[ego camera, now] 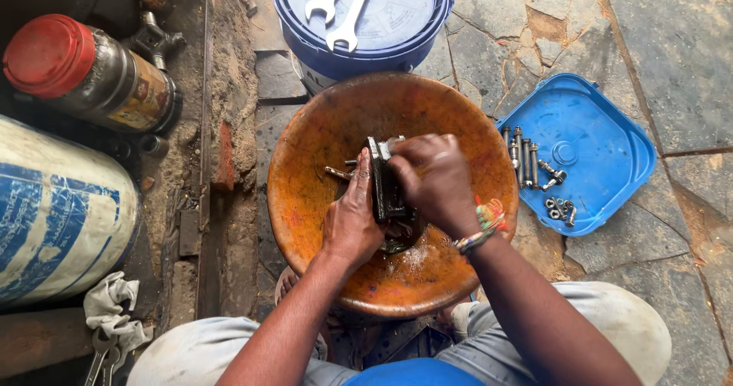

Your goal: The person scrubs a dark mechanical part with a brush and their hands in a basin of liquid. They repeatedly dip the part and brush into the liquid, scrubbing all sides of the object.

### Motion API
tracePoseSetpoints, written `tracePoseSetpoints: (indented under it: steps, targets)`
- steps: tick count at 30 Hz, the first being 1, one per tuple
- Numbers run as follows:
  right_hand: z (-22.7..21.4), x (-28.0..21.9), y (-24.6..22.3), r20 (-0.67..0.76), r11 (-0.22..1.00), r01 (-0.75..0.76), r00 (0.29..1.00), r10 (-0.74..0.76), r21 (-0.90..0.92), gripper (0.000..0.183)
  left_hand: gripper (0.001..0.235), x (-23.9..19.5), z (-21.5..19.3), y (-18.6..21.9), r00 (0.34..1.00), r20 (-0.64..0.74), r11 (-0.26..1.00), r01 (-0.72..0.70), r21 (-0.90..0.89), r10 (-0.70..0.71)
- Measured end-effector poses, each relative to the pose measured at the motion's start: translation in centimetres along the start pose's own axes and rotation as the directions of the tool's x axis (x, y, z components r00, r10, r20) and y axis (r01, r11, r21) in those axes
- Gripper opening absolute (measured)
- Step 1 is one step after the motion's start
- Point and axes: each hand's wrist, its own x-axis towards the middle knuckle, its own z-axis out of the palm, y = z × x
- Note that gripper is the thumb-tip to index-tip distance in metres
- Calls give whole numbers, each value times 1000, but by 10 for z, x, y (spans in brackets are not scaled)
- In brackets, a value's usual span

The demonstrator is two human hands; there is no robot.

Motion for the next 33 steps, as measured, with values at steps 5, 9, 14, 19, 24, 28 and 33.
tracePoseSetpoints:
  steps: [5, 9, 14, 19, 24, 28, 33]
  targets:
    - [18, 17, 0, 78, 981, 162, 985, -154, -104, 16, 122, 0, 7, -9, 999, -26, 999, -38, 0, 38]
    - [24, 63, 14, 387, 984, -159, 904, 180, -86, 24, 121, 8, 4, 1, 993, -73, 995, -96, -13, 94]
    - [24, 21, 10, 157, 982, 161, 977, -144, -99, 31, 133, 3, -4, 4, 998, 32, 999, 48, 25, -49]
    - [5, -60, -8, 186, 918, 261, 959, -212, -299, 52, 131, 3, -1, 1, 1000, 8, 998, -12, 58, 11]
    - [7, -49, -10, 144, 946, 200, 975, -168, -253, 65, 124, -1, 4, -2, 999, -21, 999, -37, 32, 38]
    - [20, 8, 8, 154, 943, 147, 983, -104, -298, 38, 125, 1, 6, -1, 999, 10, 995, -31, 92, 30]
    - [33, 65, 19, 469, 962, -158, 848, 247, -223, 33, 123, 2, -4, 10, 1000, -5, 998, 0, 64, 0]
